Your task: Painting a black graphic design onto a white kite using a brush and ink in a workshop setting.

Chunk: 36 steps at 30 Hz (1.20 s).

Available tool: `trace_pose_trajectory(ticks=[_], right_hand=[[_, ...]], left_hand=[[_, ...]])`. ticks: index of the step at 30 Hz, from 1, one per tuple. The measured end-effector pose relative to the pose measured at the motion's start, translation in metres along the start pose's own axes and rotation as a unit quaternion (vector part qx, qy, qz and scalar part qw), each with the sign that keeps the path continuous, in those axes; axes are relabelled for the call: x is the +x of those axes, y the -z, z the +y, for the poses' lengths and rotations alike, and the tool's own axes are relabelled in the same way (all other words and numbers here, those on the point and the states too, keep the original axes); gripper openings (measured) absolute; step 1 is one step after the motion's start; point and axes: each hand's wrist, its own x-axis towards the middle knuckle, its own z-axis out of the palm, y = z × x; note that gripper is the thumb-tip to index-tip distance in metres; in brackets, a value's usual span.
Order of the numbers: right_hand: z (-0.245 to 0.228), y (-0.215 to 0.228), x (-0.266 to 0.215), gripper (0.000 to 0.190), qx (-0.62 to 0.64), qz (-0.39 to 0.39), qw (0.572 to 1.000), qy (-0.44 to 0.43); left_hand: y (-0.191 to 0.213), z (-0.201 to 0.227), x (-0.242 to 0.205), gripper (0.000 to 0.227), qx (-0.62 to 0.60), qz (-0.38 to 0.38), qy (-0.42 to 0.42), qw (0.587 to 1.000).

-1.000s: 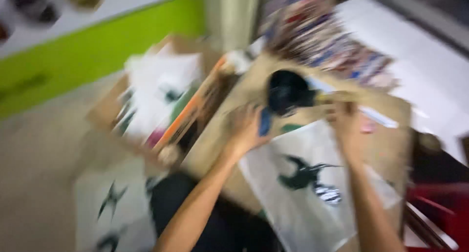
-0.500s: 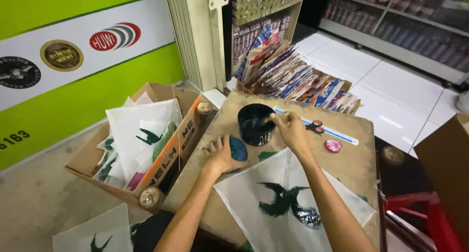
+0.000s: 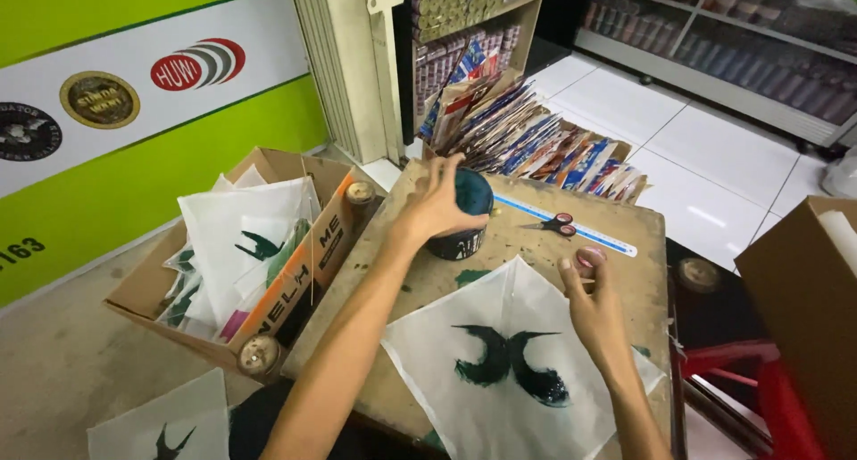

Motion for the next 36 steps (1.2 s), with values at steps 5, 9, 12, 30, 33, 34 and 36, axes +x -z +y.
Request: trace_pose_trajectory(ticks=[5, 9, 12, 30, 33, 34, 36], right_hand=[[0.007, 0.018, -0.017, 0.056, 0.016, -0.029, 0.999, -0.005], [0.02, 0.042, -0.034, 0.052, -0.019, -0.039, 0.999, -0.033], [0.006, 0.045, -0.039, 0.048, 0.024, -0.011, 0.999, -0.018], [0.125, -0.006, 0.084, 0.034, -0.357, -0.134, 0.918, 0.106], [0.124, -0.005, 0.086, 0.031, -0.347, -0.142, 0.922, 0.097], [0.12, -0.003, 0.084, 0.034, -0.329, -0.152, 0.928, 0.082], [0.119, -0.002, 0.085, 0.038, -0.313, -0.165, 0.933, 0.066]], left_hand=[[-0.043, -0.041, 0.053, 0.133, 0.053, -0.087, 0.083, 0.991], [-0.031, -0.018, 0.02, 0.12, 0.018, -0.067, 0.06, 0.996], [-0.021, -0.007, 0.002, 0.108, 0.031, -0.041, 0.022, 0.998], [-0.16, -0.035, -0.062, 0.033, 0.261, 0.002, 0.047, 0.964], [-0.168, -0.053, -0.047, 0.035, 0.244, -0.027, 0.071, 0.967], [-0.172, -0.062, -0.042, 0.039, 0.216, -0.039, 0.077, 0.973], [-0.17, -0.066, -0.039, 0.043, 0.186, -0.053, 0.086, 0.977]])
